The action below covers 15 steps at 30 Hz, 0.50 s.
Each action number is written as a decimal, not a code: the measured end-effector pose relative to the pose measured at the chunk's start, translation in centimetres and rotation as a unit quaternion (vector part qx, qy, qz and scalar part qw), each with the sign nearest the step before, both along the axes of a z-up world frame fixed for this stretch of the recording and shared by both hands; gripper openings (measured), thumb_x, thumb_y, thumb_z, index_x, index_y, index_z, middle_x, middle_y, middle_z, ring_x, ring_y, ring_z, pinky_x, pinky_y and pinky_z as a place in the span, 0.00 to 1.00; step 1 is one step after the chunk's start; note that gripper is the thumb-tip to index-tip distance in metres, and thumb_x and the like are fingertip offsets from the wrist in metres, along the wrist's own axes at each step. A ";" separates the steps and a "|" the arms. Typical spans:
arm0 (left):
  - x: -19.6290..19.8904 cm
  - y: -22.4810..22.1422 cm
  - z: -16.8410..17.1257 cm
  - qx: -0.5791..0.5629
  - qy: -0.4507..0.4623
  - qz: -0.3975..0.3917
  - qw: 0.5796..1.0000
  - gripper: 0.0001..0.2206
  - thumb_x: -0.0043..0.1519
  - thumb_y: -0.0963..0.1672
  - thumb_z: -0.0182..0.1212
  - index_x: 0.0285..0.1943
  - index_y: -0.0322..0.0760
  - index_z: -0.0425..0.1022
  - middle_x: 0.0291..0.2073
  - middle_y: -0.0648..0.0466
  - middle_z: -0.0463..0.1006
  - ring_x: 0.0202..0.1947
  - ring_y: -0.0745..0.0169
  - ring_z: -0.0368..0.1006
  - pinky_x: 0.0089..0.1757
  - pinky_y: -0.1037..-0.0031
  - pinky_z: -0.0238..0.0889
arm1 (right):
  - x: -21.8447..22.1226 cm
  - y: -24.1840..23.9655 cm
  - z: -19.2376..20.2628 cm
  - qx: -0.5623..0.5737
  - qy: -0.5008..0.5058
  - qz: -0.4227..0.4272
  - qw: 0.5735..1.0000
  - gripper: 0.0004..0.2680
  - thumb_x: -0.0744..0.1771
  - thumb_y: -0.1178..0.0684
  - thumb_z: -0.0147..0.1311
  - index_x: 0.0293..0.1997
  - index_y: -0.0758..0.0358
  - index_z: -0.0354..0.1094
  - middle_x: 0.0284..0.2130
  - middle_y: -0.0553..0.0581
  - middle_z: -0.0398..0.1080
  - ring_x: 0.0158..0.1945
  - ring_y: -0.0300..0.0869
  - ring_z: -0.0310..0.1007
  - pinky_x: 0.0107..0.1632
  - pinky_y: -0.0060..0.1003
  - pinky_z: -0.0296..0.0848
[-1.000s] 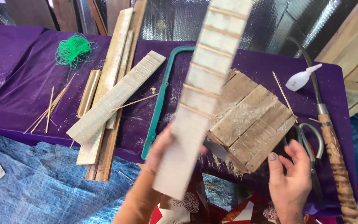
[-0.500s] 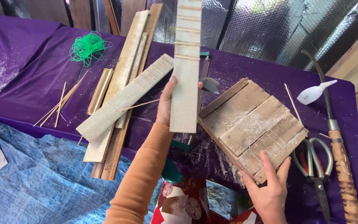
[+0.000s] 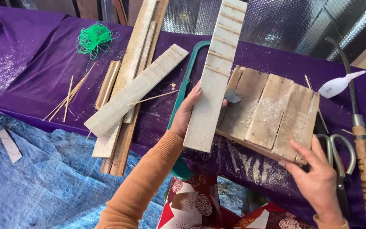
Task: Sanding a wooden fretboard using sandpaper to smooth the surface and edges.
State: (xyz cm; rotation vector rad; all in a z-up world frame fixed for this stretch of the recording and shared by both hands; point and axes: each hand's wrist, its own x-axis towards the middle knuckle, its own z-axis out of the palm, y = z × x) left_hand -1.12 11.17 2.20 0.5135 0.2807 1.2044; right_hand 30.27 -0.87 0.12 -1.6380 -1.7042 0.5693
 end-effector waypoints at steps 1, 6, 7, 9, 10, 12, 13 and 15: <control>0.1 -0.4 0.0 -0.002 0.000 -0.002 1.000 0.32 0.64 0.49 0.61 0.77 0.42 0.54 0.55 0.39 0.72 0.46 0.39 0.78 0.33 0.65 0.76 | 0.2 0.4 0.2 -0.002 0.000 -0.002 1.000 0.24 0.58 0.66 0.63 0.61 0.60 0.68 0.75 0.82 0.42 0.73 0.64 0.54 0.61 0.52 0.66; 0.2 -1.6 0.0 -0.017 -0.020 -0.002 1.000 0.31 0.64 0.47 0.62 0.77 0.42 0.55 0.56 0.42 0.72 0.45 0.39 0.79 0.35 0.64 0.77 | 1.4 1.5 0.3 -0.010 -0.002 0.002 1.000 0.24 0.59 0.64 0.62 0.63 0.54 0.66 0.74 0.78 0.46 0.76 0.58 0.49 0.74 0.47 0.48; 0.1 -1.9 0.2 -0.018 -0.019 -0.002 1.000 0.31 0.64 0.47 0.62 0.77 0.42 0.55 0.56 0.42 0.72 0.45 0.39 0.79 0.35 0.64 0.77 | 0.2 0.7 0.0 -0.012 -0.001 0.002 1.000 0.24 0.59 0.64 0.62 0.63 0.54 0.66 0.74 0.78 0.46 0.76 0.58 0.49 0.74 0.47 0.48; 0.1 -2.1 0.6 -0.003 0.015 0.013 1.000 0.33 0.64 0.48 0.61 0.78 0.41 0.53 0.58 0.40 0.72 0.45 0.41 0.79 0.34 0.67 0.76 | -2.2 -0.7 -0.5 0.243 -0.220 -0.012 0.945 0.13 0.67 0.63 0.60 0.58 0.75 0.72 0.67 0.86 0.58 0.69 0.75 0.62 0.73 0.54 0.63; 0.0 -2.3 0.8 -0.003 0.013 0.013 1.000 0.33 0.64 0.48 0.61 0.78 0.41 0.53 0.58 0.40 0.72 0.45 0.41 0.79 0.34 0.67 0.76 | -3.9 -1.3 -1.0 0.243 -0.221 -0.012 0.944 0.13 0.67 0.63 0.60 0.58 0.75 0.72 0.67 0.86 0.58 0.69 0.75 0.62 0.73 0.54 0.63; -0.2 -2.8 1.1 0.018 0.046 0.045 0.998 0.31 0.63 0.49 0.62 0.74 0.36 0.58 0.50 0.40 0.76 0.44 0.39 0.80 0.44 0.64 0.75 | -7.5 -2.8 -2.1 0.285 -0.157 0.111 0.939 0.12 0.67 0.66 0.53 0.57 0.78 0.69 0.56 0.73 0.69 0.63 0.61 0.68 0.72 0.47 0.63; -0.2 -3.3 1.3 0.016 0.045 0.042 0.998 0.31 0.63 0.49 0.62 0.74 0.36 0.58 0.50 0.40 0.76 0.44 0.39 0.80 0.44 0.64 0.75 | -8.8 -2.5 -2.7 0.282 -0.158 0.110 0.940 0.12 0.67 0.66 0.53 0.57 0.78 0.69 0.56 0.73 0.69 0.63 0.61 0.68 0.72 0.47 0.63; -0.4 -4.0 2.0 -0.011 0.043 0.056 0.997 0.33 0.60 0.50 0.63 0.75 0.40 0.57 0.55 0.41 0.73 0.43 0.43 0.80 0.29 0.70 0.74 | -11.4 -1.3 -3.8 0.250 -0.155 0.186 0.937 0.10 0.65 0.67 0.54 0.51 0.77 0.70 0.49 0.69 0.73 0.56 0.57 0.72 0.67 0.47 0.70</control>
